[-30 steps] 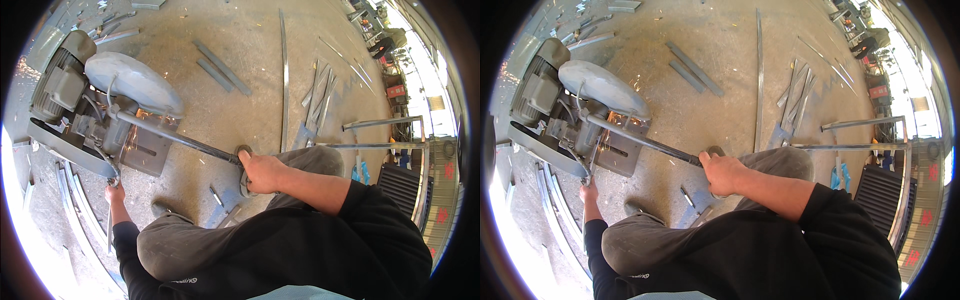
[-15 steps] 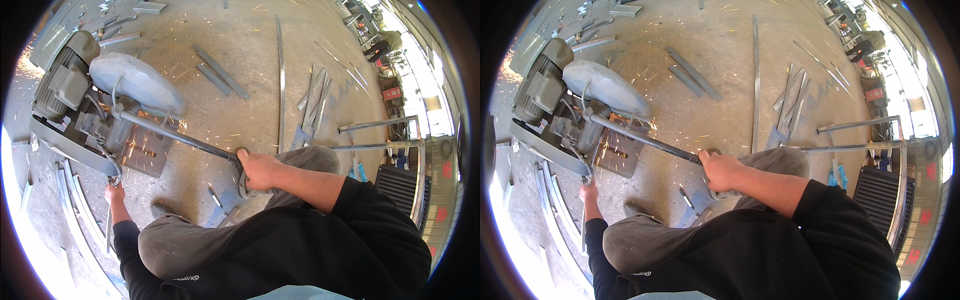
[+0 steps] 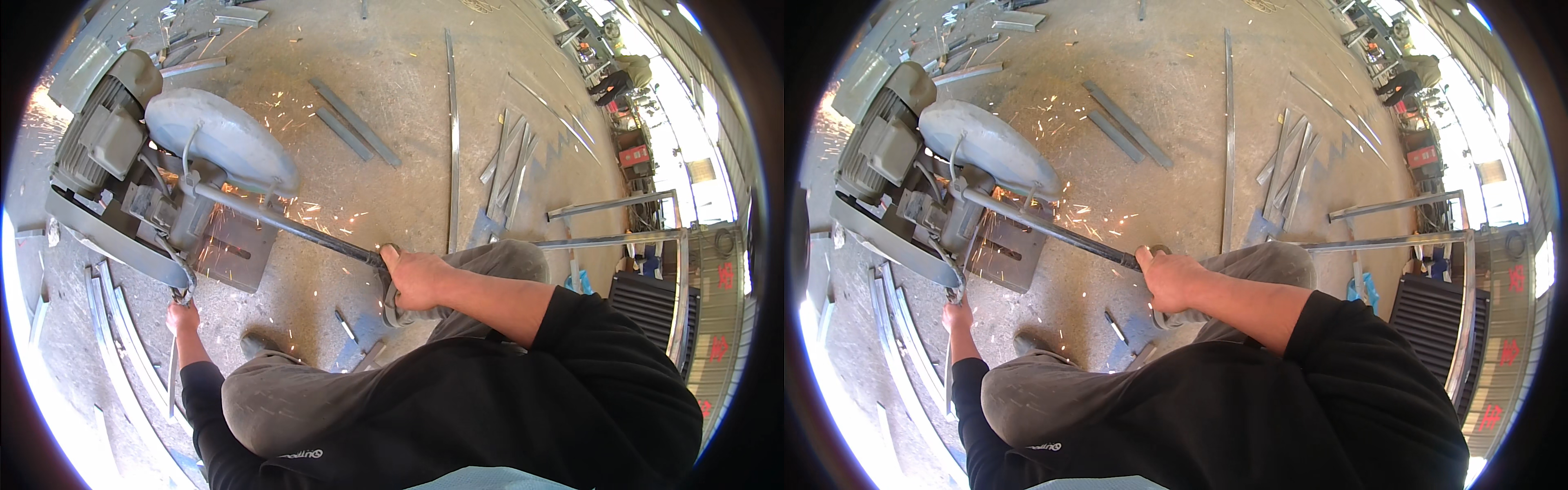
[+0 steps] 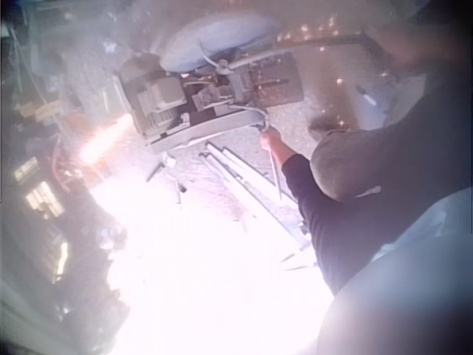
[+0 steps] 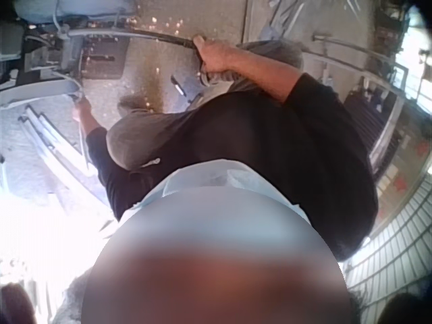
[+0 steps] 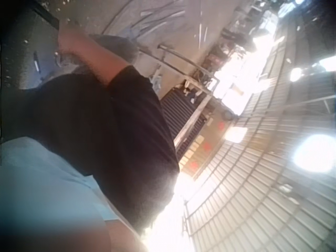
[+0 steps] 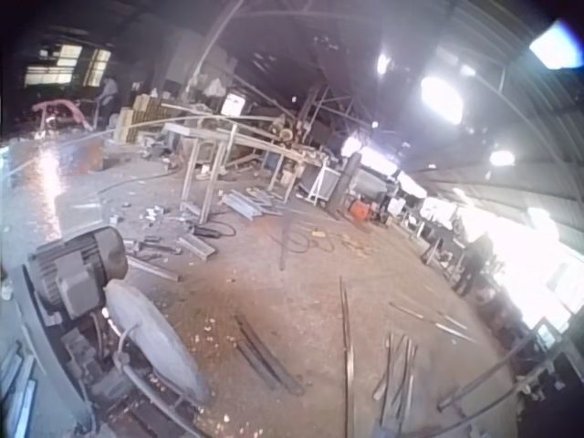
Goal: The person measures and marks a metal bar with a tape measure and marker, then uses a chop saw to cut the bar. After cutting, the person deburrs the cut edge on the saw and repeats the measure-mark-cut cycle on another piece.
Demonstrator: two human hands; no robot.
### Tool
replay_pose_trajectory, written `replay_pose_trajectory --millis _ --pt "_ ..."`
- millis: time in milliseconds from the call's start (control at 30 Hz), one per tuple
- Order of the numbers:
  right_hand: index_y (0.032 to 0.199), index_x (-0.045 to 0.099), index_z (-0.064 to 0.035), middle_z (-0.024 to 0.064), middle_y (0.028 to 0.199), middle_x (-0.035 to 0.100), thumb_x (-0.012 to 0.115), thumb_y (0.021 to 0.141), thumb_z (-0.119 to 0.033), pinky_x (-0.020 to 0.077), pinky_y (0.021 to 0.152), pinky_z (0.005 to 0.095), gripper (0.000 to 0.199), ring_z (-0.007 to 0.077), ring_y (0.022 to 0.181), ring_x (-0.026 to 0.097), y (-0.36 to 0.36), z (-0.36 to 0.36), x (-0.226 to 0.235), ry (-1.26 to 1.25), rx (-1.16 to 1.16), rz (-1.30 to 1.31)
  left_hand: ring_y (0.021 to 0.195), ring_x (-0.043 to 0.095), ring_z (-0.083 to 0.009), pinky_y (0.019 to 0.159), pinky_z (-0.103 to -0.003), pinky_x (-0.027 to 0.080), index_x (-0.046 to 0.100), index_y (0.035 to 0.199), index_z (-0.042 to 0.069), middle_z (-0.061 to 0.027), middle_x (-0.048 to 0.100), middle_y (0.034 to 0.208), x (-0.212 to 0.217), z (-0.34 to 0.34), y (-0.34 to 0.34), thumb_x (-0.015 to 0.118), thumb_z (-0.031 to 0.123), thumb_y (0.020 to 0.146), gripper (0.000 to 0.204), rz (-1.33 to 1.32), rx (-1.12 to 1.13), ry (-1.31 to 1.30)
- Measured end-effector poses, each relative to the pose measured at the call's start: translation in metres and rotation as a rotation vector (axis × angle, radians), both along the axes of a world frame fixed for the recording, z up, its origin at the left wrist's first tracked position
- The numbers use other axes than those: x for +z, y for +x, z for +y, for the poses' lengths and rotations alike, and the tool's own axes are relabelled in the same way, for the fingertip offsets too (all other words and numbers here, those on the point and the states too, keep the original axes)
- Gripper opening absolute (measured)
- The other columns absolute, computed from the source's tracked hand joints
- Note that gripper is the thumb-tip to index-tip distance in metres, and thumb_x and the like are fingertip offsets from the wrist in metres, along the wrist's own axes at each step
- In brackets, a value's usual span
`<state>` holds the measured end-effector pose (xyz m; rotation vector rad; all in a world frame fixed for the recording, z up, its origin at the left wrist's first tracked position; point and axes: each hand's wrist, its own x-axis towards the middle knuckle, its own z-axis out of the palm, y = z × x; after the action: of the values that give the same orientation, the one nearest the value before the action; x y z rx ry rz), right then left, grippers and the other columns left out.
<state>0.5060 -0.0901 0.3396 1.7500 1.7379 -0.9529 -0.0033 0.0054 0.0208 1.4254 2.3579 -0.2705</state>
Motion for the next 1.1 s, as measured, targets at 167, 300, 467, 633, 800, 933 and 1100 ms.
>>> replay_pose_trajectory --millis 167,300,467,633,800,933,1100 --pt "0.133 0.039 0.0055 0.0318 0.118 0.065 0.078 0.080 -0.017 0.0569 0.089 0.0529 0.070 0.0464 0.106 0.070 0.001 0.001 -0.003 -0.011 0.011 0.004 0.114 0.072 -0.0381 0.099 -0.049 0.056 0.075 0.119 0.009 -0.0191 0.075 0.119 -0.003 0.000 -0.004 0.073 0.046 0.092 0.046 -0.007 0.000 0.008" --pt "0.133 0.039 0.0052 0.0317 0.117 0.065 0.077 0.079 -0.016 0.0570 0.089 0.0530 0.069 0.0464 0.104 0.070 0.002 0.000 -0.007 0.014 0.032 0.001 0.112 0.071 -0.0437 0.099 -0.051 0.055 0.076 0.113 -0.003 -0.0277 0.074 0.115 -0.006 -0.003 -0.007 0.065 0.066 0.091 0.073 -0.014 -0.062 0.040" --pt "0.133 0.038 0.0053 0.0315 0.116 0.065 0.077 0.079 -0.018 0.0575 0.088 0.0526 0.070 0.0460 0.103 0.071 0.003 -0.001 -0.013 0.008 0.038 -0.007 0.113 0.072 -0.0378 0.099 -0.048 0.056 0.073 0.119 0.008 -0.0189 0.075 0.118 -0.006 0.000 -0.006 0.074 0.045 0.092 0.045 0.006 -0.015 -0.014" --pt "0.134 0.037 0.0052 0.0313 0.116 0.066 0.078 0.079 -0.019 0.0578 0.087 0.0522 0.073 0.0458 0.102 0.071 0.004 -0.002 -0.016 0.011 0.046 -0.012 0.115 0.071 -0.0379 0.100 -0.048 0.056 0.072 0.121 0.009 -0.0187 0.074 0.119 -0.008 0.002 -0.006 0.074 0.044 0.091 0.046 0.019 -0.025 -0.038" --pt "0.133 0.038 0.0044 0.0315 0.115 0.066 0.080 0.078 -0.020 0.0577 0.086 0.0527 0.073 0.0455 0.102 0.071 0.004 -0.002 -0.018 0.016 0.037 -0.009 0.116 0.070 -0.0370 0.101 -0.047 0.055 0.071 0.126 0.013 -0.0178 0.074 0.121 -0.010 0.002 -0.008 0.074 0.043 0.091 0.046 -0.011 -0.017 -0.040" --pt "0.131 0.039 0.0033 0.0323 0.114 0.066 0.080 0.078 -0.022 0.0570 0.087 0.0541 0.072 0.0472 0.103 0.070 0.005 -0.002 -0.019 0.013 0.015 0.026 0.119 0.070 -0.0342 0.101 -0.045 0.056 0.068 0.134 0.016 -0.0154 0.073 0.125 -0.008 0.002 -0.005 0.075 0.038 0.089 0.050 0.046 -0.028 -0.043" --pt "0.132 0.039 0.0031 0.0327 0.113 0.067 0.080 0.078 -0.023 0.0563 0.088 0.0545 0.072 0.0489 0.104 0.069 0.003 -0.001 -0.020 0.014 0.020 0.001 0.121 0.069 -0.0336 0.105 -0.045 0.054 0.067 0.137 0.018 -0.0155 0.072 0.129 0.009 0.001 -0.002 0.063 0.027 0.090 0.048 0.031 -0.079 -0.074"
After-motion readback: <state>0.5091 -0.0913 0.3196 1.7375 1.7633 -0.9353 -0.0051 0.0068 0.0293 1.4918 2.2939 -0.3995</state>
